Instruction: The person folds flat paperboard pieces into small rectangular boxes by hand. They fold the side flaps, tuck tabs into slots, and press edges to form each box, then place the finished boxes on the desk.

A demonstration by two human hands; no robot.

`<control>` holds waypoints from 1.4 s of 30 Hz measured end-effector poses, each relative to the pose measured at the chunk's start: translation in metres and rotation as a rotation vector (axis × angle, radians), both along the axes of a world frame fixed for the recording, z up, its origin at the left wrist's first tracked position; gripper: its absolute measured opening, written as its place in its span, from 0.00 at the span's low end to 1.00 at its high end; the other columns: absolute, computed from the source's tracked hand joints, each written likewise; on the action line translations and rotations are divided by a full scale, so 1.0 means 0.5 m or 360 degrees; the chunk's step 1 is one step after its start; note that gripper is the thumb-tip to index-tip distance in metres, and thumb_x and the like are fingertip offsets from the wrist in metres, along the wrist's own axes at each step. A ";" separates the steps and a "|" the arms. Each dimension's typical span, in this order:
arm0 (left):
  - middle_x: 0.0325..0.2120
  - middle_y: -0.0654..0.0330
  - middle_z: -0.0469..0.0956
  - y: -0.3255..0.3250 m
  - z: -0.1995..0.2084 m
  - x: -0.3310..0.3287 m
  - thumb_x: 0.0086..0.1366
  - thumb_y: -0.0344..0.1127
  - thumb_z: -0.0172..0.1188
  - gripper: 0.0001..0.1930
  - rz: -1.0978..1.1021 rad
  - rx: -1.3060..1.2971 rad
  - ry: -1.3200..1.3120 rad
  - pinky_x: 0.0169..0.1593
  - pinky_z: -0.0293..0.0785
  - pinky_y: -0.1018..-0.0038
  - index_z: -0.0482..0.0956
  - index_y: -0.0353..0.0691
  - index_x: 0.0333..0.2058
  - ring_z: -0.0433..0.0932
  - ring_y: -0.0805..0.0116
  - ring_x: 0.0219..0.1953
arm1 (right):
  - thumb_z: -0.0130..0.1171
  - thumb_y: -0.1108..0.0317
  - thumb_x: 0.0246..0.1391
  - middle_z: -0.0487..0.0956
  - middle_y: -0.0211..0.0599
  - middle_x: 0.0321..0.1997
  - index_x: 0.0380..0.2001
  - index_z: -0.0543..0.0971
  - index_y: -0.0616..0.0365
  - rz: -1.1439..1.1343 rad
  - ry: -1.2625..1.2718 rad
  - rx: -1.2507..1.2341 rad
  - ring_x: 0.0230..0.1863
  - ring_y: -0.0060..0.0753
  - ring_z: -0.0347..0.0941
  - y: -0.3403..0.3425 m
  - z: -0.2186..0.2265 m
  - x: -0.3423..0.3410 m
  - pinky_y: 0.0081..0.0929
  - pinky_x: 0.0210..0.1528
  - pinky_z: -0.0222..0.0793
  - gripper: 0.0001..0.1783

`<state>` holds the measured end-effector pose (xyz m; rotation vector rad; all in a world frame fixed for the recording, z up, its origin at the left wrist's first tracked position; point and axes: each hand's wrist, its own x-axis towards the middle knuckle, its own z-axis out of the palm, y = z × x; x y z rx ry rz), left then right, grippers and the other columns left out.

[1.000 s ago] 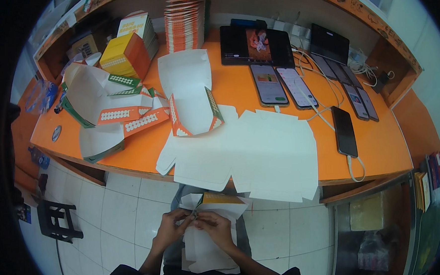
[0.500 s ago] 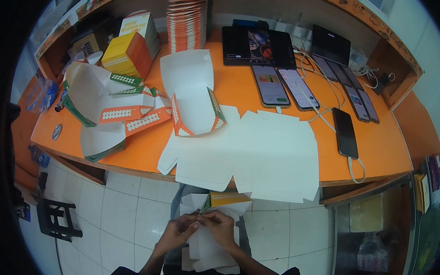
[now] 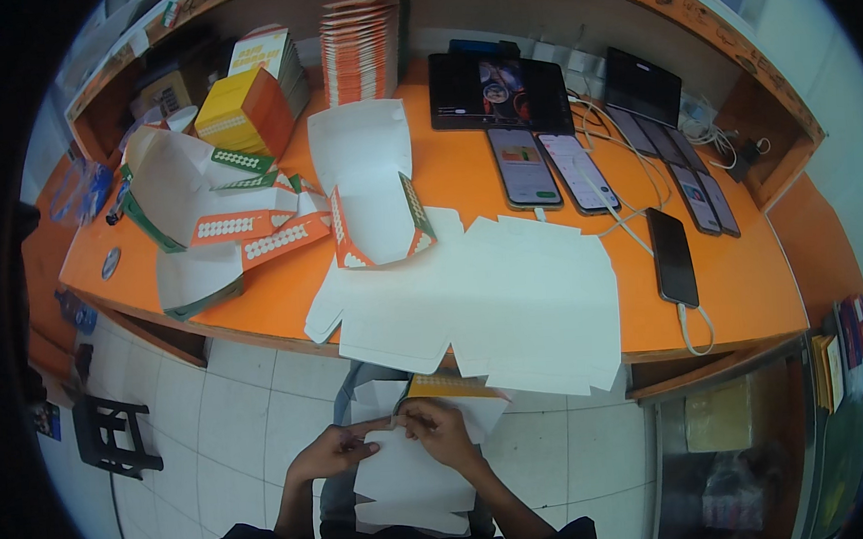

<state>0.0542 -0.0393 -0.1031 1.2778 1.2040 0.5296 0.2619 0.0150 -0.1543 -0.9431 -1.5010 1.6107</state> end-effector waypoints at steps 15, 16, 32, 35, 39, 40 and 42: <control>0.19 0.52 0.75 0.012 -0.124 0.032 0.56 0.26 0.60 0.23 0.1010 0.0646 0.0508 0.25 0.70 0.71 0.65 0.37 0.51 0.76 0.66 0.19 | 0.76 0.54 0.35 0.67 0.42 0.42 0.62 0.55 0.55 0.0418 -0.0479 0.0203 0.42 0.35 0.66 -0.101 -0.014 -0.074 0.31 0.43 0.68 0.55; 0.20 0.52 0.75 0.013 -0.127 0.034 0.56 0.26 0.60 0.23 0.1066 0.0633 0.0559 0.25 0.70 0.72 0.65 0.37 0.50 0.75 0.66 0.19 | 0.75 0.56 0.36 0.69 0.42 0.41 0.61 0.57 0.55 0.0423 -0.0460 0.0137 0.40 0.34 0.68 -0.100 -0.016 -0.074 0.29 0.41 0.69 0.51; 0.29 0.57 0.80 -0.033 -0.115 0.021 0.58 0.29 0.63 0.08 0.0577 0.0267 0.0101 0.35 0.74 0.77 0.75 0.32 0.34 0.79 0.73 0.31 | 0.61 0.73 0.53 0.79 0.42 0.41 0.45 0.72 0.66 0.0065 0.0178 -0.1025 0.43 0.32 0.77 -0.067 -0.081 -0.015 0.25 0.45 0.77 0.16; 0.31 0.53 0.80 -0.041 -0.108 0.037 0.59 0.29 0.61 0.09 0.0560 0.0373 0.0196 0.37 0.75 0.73 0.75 0.32 0.36 0.81 0.65 0.33 | 0.62 0.74 0.52 0.78 0.39 0.41 0.43 0.74 0.65 0.0090 0.0198 -0.0869 0.45 0.30 0.77 -0.083 -0.081 -0.024 0.24 0.46 0.76 0.15; 0.33 0.48 0.79 -0.045 -0.103 0.043 0.60 0.28 0.59 0.09 0.0543 0.0317 0.0283 0.38 0.75 0.70 0.73 0.33 0.39 0.81 0.57 0.34 | 0.65 0.76 0.49 0.79 0.35 0.39 0.41 0.74 0.63 0.0057 0.0044 -0.0391 0.43 0.28 0.77 -0.108 -0.085 -0.036 0.23 0.46 0.74 0.15; 0.33 0.47 0.79 -0.045 -0.103 0.043 0.60 0.28 0.58 0.09 0.0555 0.0300 0.0278 0.39 0.75 0.69 0.73 0.34 0.39 0.81 0.56 0.35 | 0.65 0.77 0.49 0.79 0.34 0.39 0.41 0.74 0.62 0.0054 0.0010 -0.0288 0.42 0.27 0.78 -0.111 -0.087 -0.037 0.23 0.46 0.74 0.16; 0.33 0.47 0.79 -0.046 -0.102 0.042 0.60 0.28 0.58 0.09 0.0559 0.0412 0.0278 0.40 0.75 0.70 0.72 0.34 0.39 0.81 0.56 0.36 | 0.65 0.77 0.48 0.79 0.33 0.37 0.42 0.73 0.61 0.0053 -0.0140 -0.0169 0.40 0.26 0.78 -0.113 -0.090 -0.041 0.22 0.43 0.74 0.17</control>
